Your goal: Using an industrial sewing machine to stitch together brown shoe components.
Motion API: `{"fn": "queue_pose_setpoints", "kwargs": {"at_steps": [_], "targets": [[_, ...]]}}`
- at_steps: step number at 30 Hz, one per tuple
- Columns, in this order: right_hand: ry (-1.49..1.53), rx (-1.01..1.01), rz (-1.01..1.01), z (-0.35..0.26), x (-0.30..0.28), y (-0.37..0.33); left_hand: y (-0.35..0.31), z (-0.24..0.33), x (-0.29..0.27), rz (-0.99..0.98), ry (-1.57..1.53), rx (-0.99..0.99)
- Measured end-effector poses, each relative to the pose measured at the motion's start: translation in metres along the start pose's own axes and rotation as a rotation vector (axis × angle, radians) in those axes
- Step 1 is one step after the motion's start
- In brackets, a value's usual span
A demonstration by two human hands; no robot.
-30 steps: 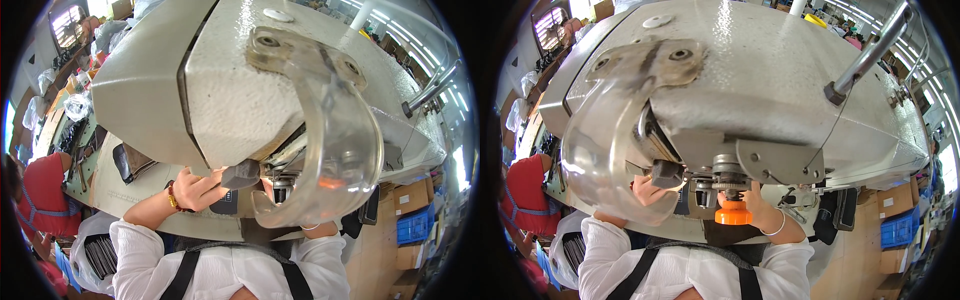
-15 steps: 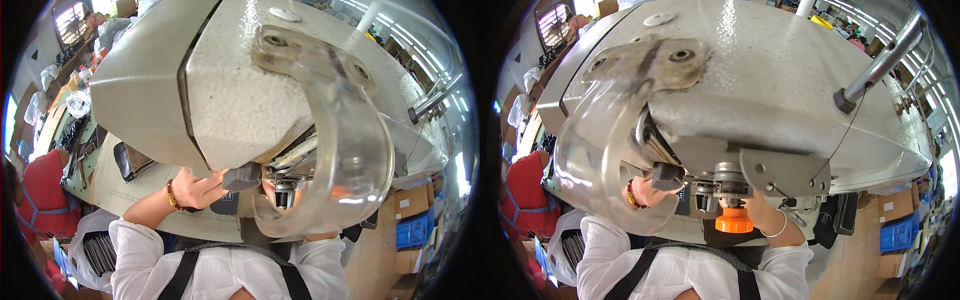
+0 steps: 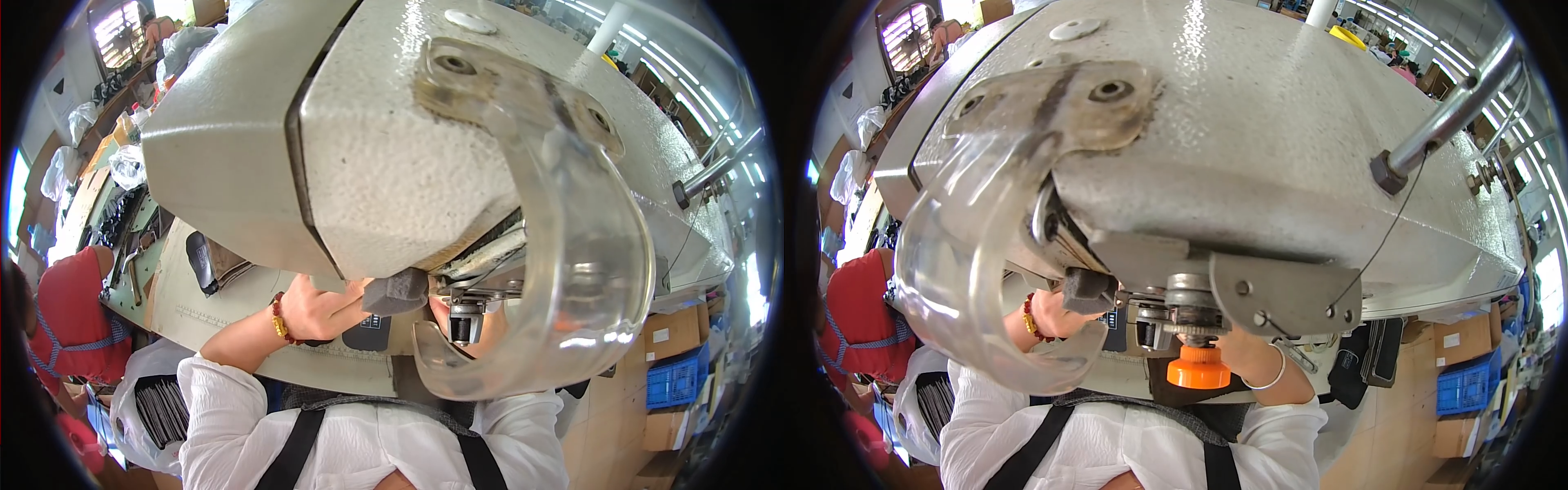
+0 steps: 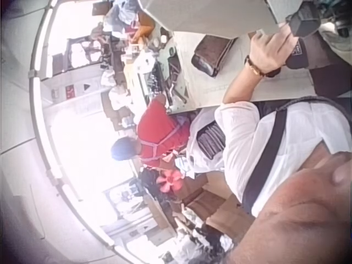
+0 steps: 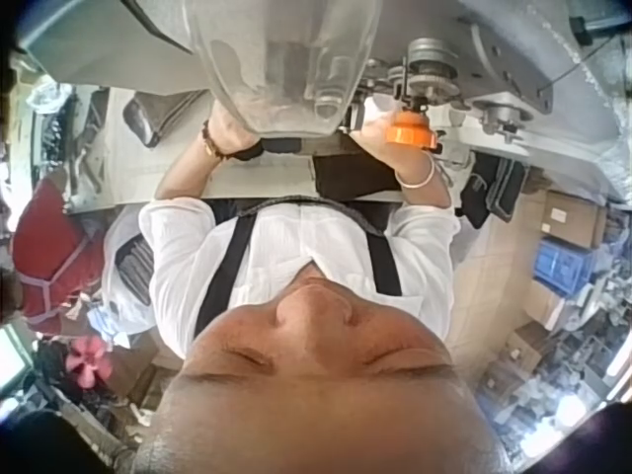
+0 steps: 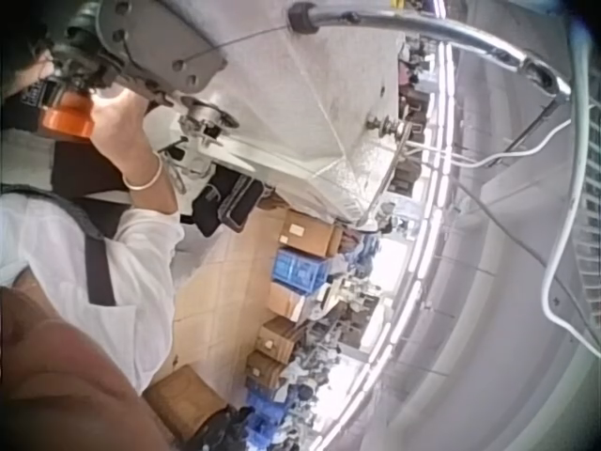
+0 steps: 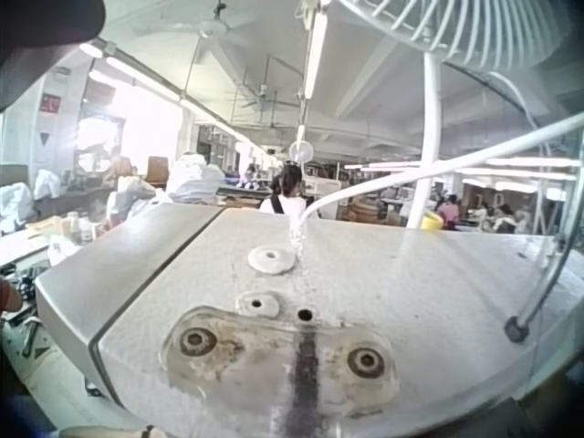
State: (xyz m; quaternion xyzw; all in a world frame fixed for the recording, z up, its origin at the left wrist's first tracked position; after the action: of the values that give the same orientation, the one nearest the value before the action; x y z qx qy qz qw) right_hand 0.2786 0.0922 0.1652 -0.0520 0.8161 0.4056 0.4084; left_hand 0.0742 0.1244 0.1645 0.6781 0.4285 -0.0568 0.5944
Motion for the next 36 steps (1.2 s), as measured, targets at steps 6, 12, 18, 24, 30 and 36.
{"fn": "queue_pose_setpoints", "kwargs": {"at_steps": [6,12,18,24,30,36], "targets": [[-0.002,-0.004,0.002,-0.001,-0.002,0.001,0.008,0.001,-0.009,0.025,0.044,0.023],[-0.003,-0.004,-0.003,0.0,-0.002,0.002,0.017,0.001,-0.015,0.154,0.075,0.006],[-0.006,-0.008,-0.004,0.0,-0.004,0.003,0.01,0.004,-0.01,0.064,0.063,0.016],[-0.011,-0.01,-0.001,0.0,-0.004,0.004,0.01,0.004,-0.007,0.123,0.065,-0.032],[-0.013,-0.016,0.003,-0.001,-0.004,0.006,0.011,-0.001,-0.008,0.092,0.071,-0.02],[-0.028,-0.023,0.005,-0.004,-0.004,0.007,0.012,0.003,-0.009,0.103,0.071,-0.086]]}}
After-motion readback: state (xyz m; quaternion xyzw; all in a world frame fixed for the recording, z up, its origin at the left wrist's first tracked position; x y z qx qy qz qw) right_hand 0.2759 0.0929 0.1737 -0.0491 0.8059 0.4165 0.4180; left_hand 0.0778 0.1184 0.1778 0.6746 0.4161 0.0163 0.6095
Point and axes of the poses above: each hand's wrist, its own y-axis towards the middle knuckle, its own x-axis out of the palm, z = x × y, the point moved 8 cm from there along y, towards the middle knuckle, and after that the axes turned 5 degrees about y, right-handed, at the moved point
